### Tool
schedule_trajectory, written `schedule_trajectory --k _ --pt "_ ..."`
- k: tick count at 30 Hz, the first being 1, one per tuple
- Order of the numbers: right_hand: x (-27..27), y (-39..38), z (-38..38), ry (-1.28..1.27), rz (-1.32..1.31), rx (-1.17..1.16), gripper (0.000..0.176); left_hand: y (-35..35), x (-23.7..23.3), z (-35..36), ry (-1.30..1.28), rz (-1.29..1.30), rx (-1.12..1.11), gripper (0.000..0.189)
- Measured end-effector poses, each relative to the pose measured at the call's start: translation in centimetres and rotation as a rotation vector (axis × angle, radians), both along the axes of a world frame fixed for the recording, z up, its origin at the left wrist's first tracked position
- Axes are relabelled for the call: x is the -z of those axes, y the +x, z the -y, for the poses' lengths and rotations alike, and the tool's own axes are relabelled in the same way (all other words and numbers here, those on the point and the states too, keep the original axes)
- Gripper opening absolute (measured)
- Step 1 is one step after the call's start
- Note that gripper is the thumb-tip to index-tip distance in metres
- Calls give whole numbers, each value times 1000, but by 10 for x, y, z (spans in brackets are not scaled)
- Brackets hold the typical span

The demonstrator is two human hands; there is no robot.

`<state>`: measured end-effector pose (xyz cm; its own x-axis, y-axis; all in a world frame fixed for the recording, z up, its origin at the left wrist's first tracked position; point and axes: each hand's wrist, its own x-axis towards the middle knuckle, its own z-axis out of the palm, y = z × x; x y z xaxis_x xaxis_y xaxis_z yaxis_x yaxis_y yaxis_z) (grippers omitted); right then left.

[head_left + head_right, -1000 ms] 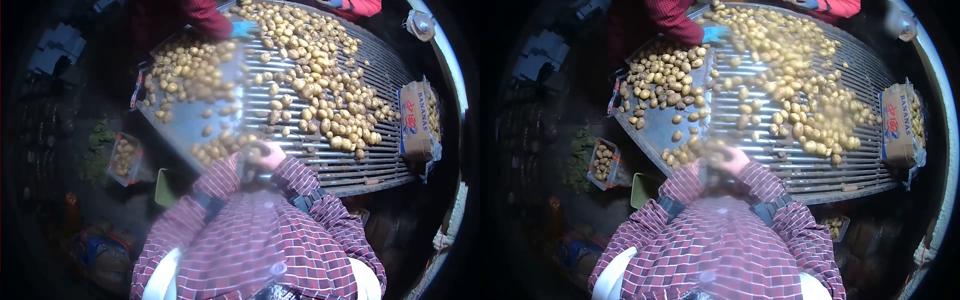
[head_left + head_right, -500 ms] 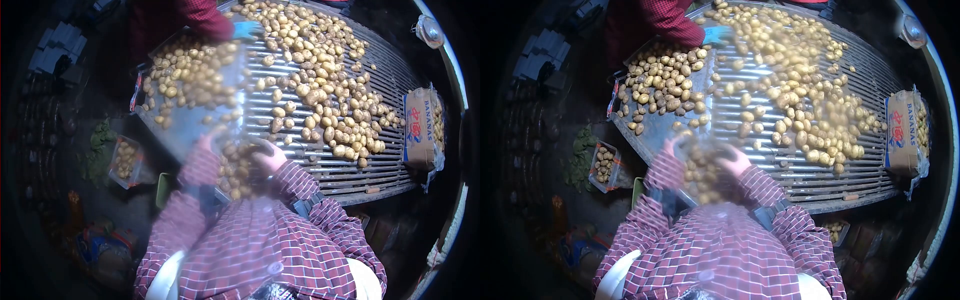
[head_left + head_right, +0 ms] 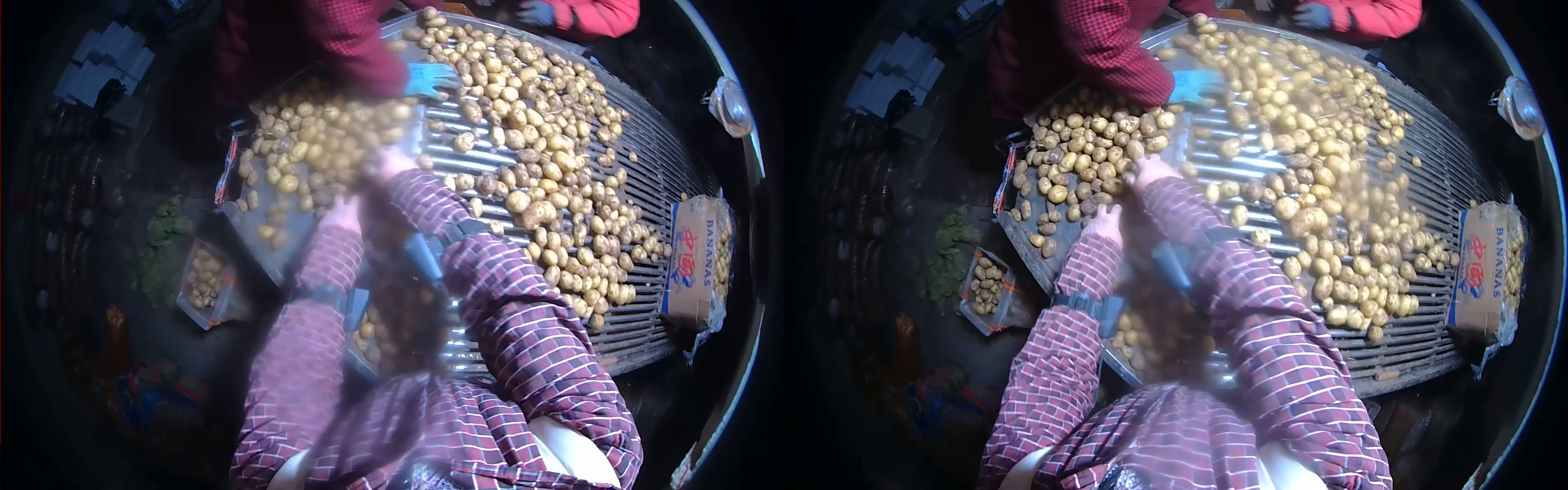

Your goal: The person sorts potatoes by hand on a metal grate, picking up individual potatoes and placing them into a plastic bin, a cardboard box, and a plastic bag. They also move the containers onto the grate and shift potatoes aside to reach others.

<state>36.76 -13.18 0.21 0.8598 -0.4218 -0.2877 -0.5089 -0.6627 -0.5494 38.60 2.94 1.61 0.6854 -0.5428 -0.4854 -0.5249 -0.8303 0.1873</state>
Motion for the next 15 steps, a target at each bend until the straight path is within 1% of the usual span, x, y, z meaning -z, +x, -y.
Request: schedule_trajectory --k 1,2,3,4,5,6,7,8,10,11,12,13,14,15 --pt "-1 10 -2 -61 -118 -53 46 3 5 -3 -22 -44 -20 48" --pt "-3 13 -1 -6 -126 -35 44 5 9 -6 -45 -90 -42 51" --pt "-6 12 1 49 -136 -17 41 6 12 -12 -75 -89 -14 61" --pt "-10 10 4 103 -147 0 39 7 11 -13 -72 -94 -20 63" --pt "-5 -1 10 204 143 -20 50 6 10 -13 -71 -98 -32 64" --pt "-4 -11 20 508 138 129 52 5 10 -14 -66 -102 -42 66" --pt "9 -9 32 1018 226 266 51 5 9 -14 -82 -108 -68 67" --pt "21 -7 43 1501 276 469 50 4 14 -18 -134 -79 -68 67" --pt "19 8 68 -2 363 -265 47 0 23 -26 -233 -18 -56 67" --pt "19 27 62 253 282 17 46 -3 18 -28 -262 9 -97 65" --pt "18 45 53 501 192 300 45 0 27 -34 -394 53 -112 64" --pt "11 52 44 157 250 58 47 3 42 -42 -527 98 -128 63" --pt "6 55 34 -13 149 -36 44 9 40 -48 -660 144 -142 62" --pt "2 56 24 -182 45 -125 41 24 39 -53 -704 274 -181 57"
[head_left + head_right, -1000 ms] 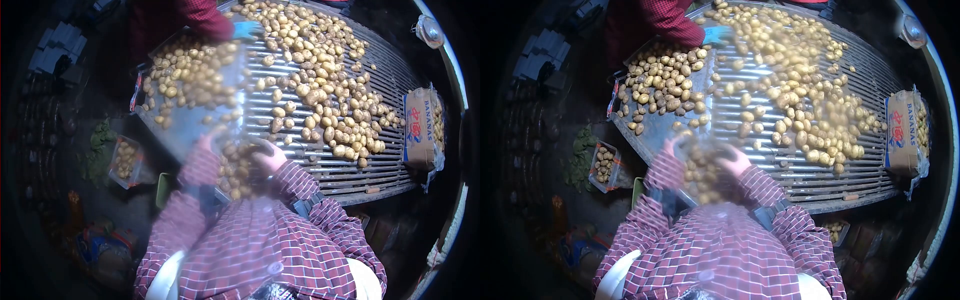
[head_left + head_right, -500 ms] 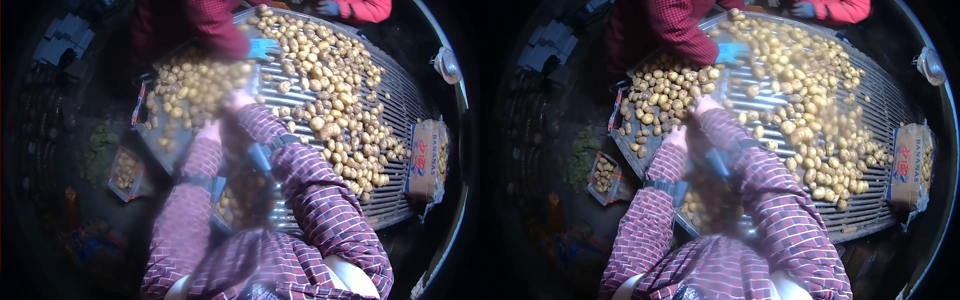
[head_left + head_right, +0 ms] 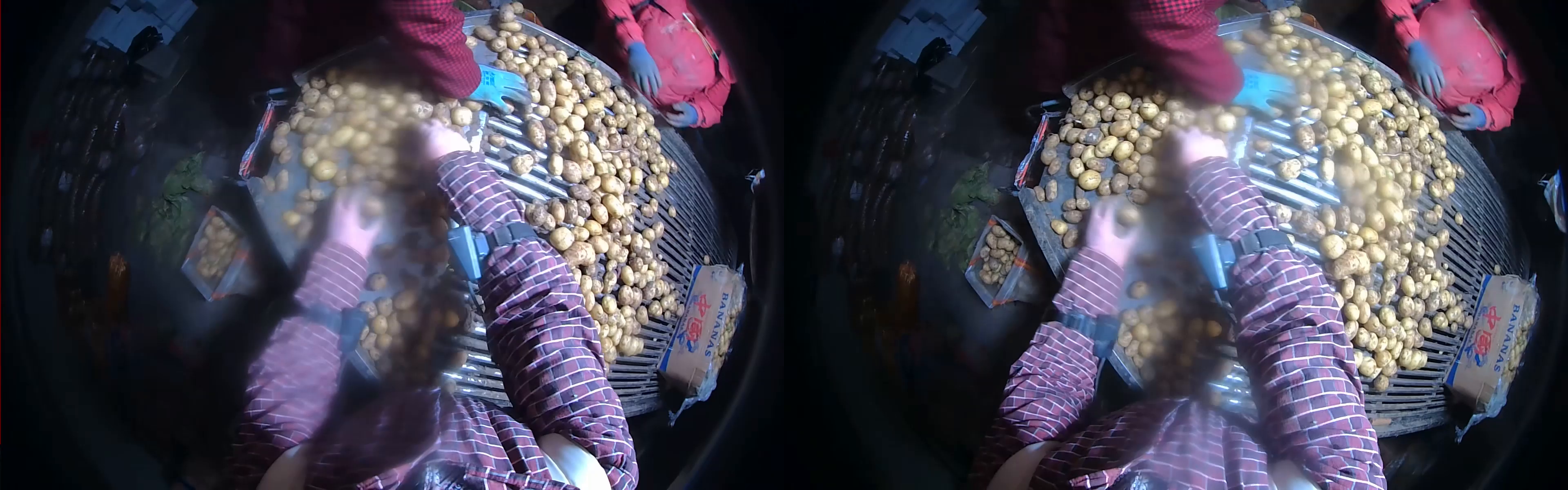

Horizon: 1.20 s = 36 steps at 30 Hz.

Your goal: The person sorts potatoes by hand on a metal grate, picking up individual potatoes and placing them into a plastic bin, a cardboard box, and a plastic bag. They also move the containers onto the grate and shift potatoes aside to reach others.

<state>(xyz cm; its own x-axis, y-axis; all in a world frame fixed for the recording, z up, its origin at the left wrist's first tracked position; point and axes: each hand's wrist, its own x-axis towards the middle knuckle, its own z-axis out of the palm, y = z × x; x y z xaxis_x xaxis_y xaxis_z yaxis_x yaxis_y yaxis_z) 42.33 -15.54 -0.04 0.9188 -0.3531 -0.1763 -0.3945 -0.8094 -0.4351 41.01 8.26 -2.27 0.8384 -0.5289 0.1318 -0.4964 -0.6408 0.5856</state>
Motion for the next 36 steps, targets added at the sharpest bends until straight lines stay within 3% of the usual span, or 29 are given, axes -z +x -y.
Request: schedule_trajectory --k 1,2,4,7,9,13,14,15,17,18,20,21,23,24,26,28,29,30,32,33,34,35,36 --pt "-1 0 -7 -178 -102 -72 38 23 3 -5 -132 -16 -76 55" --pt "4 -1 -10 -341 -164 -141 38 40 -7 -5 -54 27 -202 56" --pt "-4 -10 -20 -227 -265 -59 37 92 19 -21 102 -171 -53 58" --pt "-20 -26 -26 -87 -343 26 36 122 -3 -14 519 -422 70 79" --pt "-26 -39 -23 25 -340 15 38 124 -8 -10 621 -463 124 83" --pt "7 -82 -2 333 -30 28 47 131 18 -28 513 -453 172 88" --pt "-12 -91 -7 631 17 218 51 125 3 -26 513 -506 159 84" --pt "-38 -106 -6 706 34 263 53 121 4 -33 308 -682 94 80" --pt "14 -140 24 793 250 151 53 107 14 -56 -133 -1013 -35 72" --pt "-13 -160 11 886 311 188 52 95 15 -75 -281 -1031 23 64" --pt "-30 -198 -12 1709 339 406 48 55 8 -126 -584 -1043 122 49" --pt "-35 -213 -29 1759 411 539 46 35 5 -145 -779 -1154 86 44" --pt "-31 -224 -42 2048 359 531 45 0 3 -181 -1093 -1357 68 44" --pt "-34 -231 -48 1912 317 614 44 -14 7 -200 -1208 -1459 80 47" --pt "-55 -237 -74 1361 248 354 51 -45 6 -225 -1423 -1586 182 52" --pt "-20 -238 -80 2005 68 601 43 -87 -1 -245 -1530 -1474 -60 55" --pt "-41 -235 -106 1713 73 694 37 -98 -2 -256 -1512 -1482 -98 49" --pt "-39 -240 -114 992 211 90 35 -105 -8 -265 -1437 -1524 -161 45" --pt "9 -245 -135 701 213 -212 38 -124 -20 -277 -1381 -1572 -167 38" --pt "9 -241 -161 665 121 -295 44 -145 -14 -288 -1229 -1368 -492 41" --pt "8 -236 -188 627 33 -383 51 -158 7 -309 -1188 -1400 -492 46" --pt "0 -240 -219 428 18 -437 54 -175 2 -318 -1098 -1347 -540 49" --pt "-8 -243 -250 228 4 -486 58 -180 26 -338 -929 -1412 -468 64"
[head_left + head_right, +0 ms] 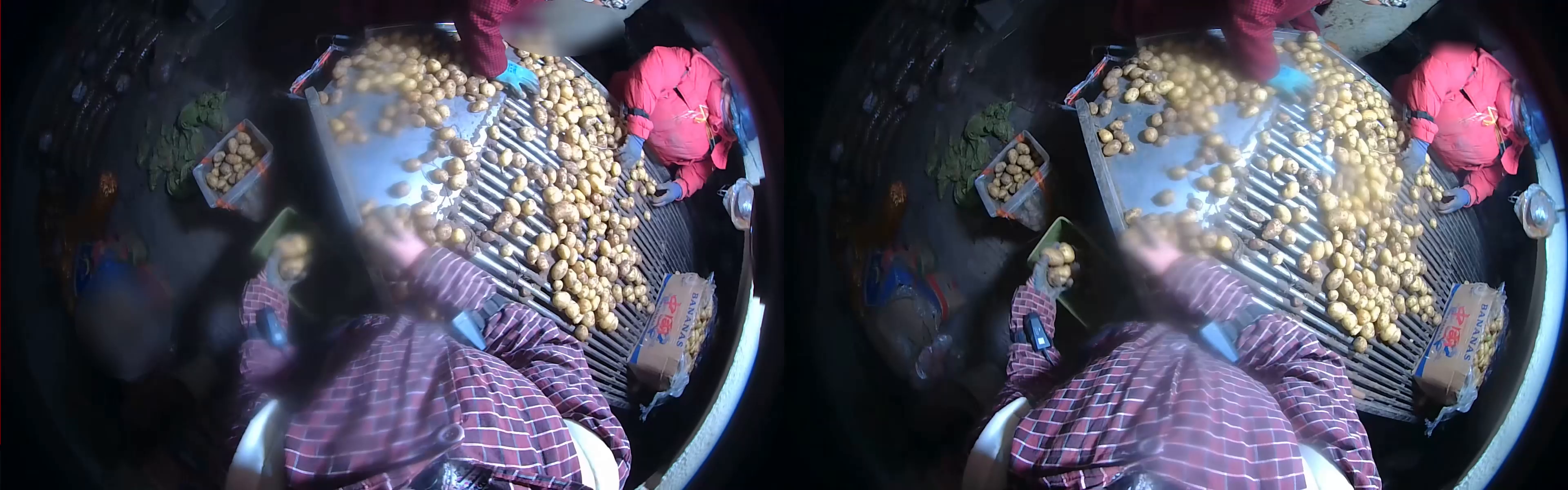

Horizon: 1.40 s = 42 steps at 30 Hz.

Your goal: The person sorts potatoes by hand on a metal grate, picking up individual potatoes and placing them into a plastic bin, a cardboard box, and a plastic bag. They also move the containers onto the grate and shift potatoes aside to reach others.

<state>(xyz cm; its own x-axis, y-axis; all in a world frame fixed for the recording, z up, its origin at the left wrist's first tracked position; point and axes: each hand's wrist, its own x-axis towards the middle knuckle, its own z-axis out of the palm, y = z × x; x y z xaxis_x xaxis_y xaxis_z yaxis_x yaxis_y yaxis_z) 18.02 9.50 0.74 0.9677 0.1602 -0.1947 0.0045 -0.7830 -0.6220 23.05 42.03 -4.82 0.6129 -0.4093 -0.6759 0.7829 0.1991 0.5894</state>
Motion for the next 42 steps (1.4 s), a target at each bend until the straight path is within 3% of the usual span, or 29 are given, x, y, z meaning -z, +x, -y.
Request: schedule_trajectory --k 2,4,6,7,8,9,10,11,12,13,14,15,16,18,20,21,23,26,30,33,36,39,42 --pt "-12 -9 -23 327 -66 266 57 -20 15 -18 460 121 149 61" --pt "-50 -6 -16 598 -173 268 58 -13 27 -24 764 317 169 55" --pt "-57 4 19 421 -259 396 55 12 41 -19 891 587 60 46" --pt "-80 2 39 248 -258 458 53 40 19 4 850 677 35 32" --pt "-42 -10 63 267 -106 596 47 61 -8 22 960 920 323 34" --pt "-52 -17 85 192 50 576 44 72 -33 52 745 789 55 31" --pt "-28 -29 109 29 207 622 43 90 -42 79 604 736 -10 32" --pt "-29 -40 125 21 186 686 43 111 -31 98 549 805 -13 33" --pt "-21 -52 142 20 270 708 43 139 -11 113 699 979 125 34" --pt "-18 -64 151 4 182 802 42 154 -35 138 758 1030 281 35" --pt "-6 -77 159 192 167 877 40 172 -28 157 830 1150 333 37" --pt "-14 -85 160 225 54 953 40 190 -29 179 944 1210 428 40" --pt "-12 -98 166 178 67 903 40 202 -36 202 1075 1159 498 45" --pt "-5 -113 168 143 79 907 40 230 -28 230 1208 1186 824 56" --pt "5 -120 173 150 59 947 39 242 -51 260 1366 1176 1175 68" --pt "7 -118 176 155 20 960 39 256 -27 263 1289 1234 1152 69" --pt "6 -108 183 110 -43 922 38 252 -61 277 1239 1189 1259 66" --pt "-11 -83 188 141 -136 879 34 265 -70 294 1270 1134 1369 61" --pt "-19 -37 184 0 4 702 32 260 -17 292 1282 1137 1203 56" --pt "-43 34 170 61 -60 575 36 235 -40 286 1121 1088 969 50" --pt "-30 114 166 24 -9 369 34 242 24 264 911 1251 504 24" --pt "-8 211 156 -20 175 227 35 266 -8 243 950 1434 128 15" --pt "8 314 139 -114 159 210 34 299 -23 220 955 1246 72 21"
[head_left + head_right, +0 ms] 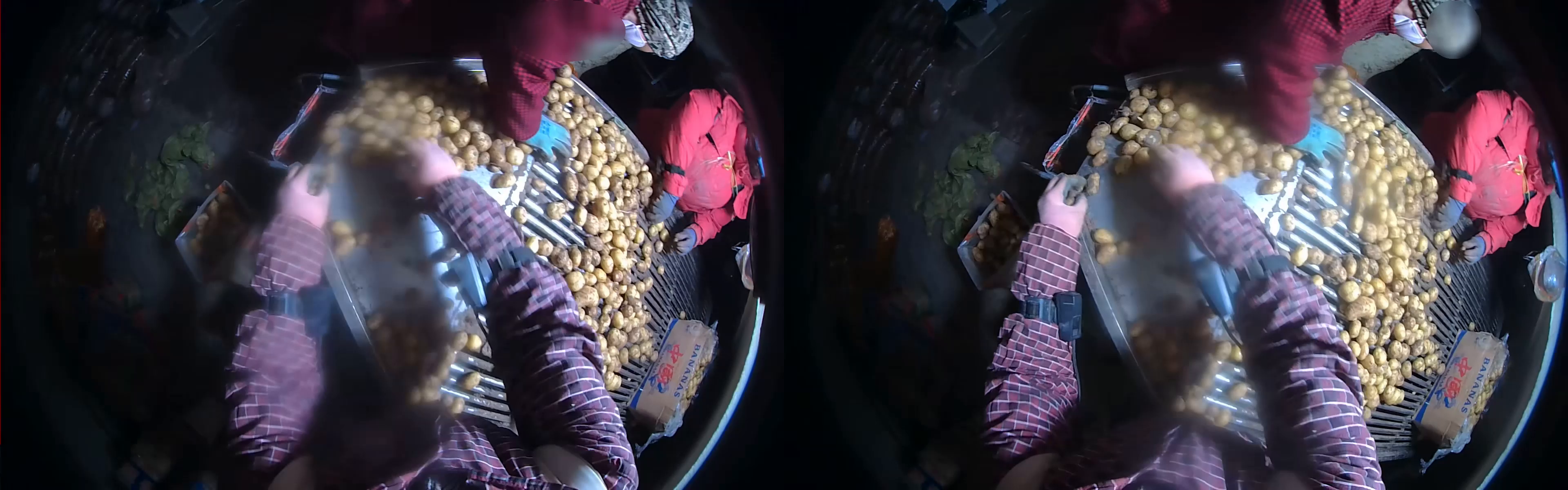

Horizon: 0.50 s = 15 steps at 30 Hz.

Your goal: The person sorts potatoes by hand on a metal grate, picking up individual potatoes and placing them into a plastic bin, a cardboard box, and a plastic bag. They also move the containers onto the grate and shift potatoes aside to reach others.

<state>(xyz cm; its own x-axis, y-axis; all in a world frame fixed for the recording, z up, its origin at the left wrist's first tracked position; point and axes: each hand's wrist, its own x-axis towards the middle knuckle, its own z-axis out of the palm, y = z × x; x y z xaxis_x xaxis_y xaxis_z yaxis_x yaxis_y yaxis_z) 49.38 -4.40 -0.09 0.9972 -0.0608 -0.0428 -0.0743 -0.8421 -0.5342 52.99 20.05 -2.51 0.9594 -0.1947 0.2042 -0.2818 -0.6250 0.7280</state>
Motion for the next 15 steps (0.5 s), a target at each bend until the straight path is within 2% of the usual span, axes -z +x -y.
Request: schedule_trajectory --k 1,3,5,7,9,10,11,12,13,14,15 --pt "11 26 -6 -8 25 8 34 9 -5 -1 2 53 -5 24" --pt "30 55 -15 -125 84 -48 34 34 9 -2 8 -26 75 32" --pt "46 68 -22 -270 120 -38 34 46 -8 14 238 -108 130 40" --pt "53 73 -24 -453 141 25 34 62 1 26 515 -182 152 46" --pt "47 74 -15 -307 -163 22 36 76 -4 35 679 -353 254 49" --pt "43 71 -5 -260 -213 26 35 80 -26 45 729 -513 313 48" --pt "41 68 2 -214 -257 31 35 85 -19 48 739 -498 320 49" --pt "50 60 6 -238 -102 57 34 88 -7 49 748 -484 328 50" --pt "77 60 16 -203 -60 1 35 90 1 50 756 -471 339 51" --pt "78 61 18 -164 -23 -55 36 89 3 54 751 -550 342 50" --pt "77 44 32 89 -74 7 41 83 5 55 749 -514 323 50"
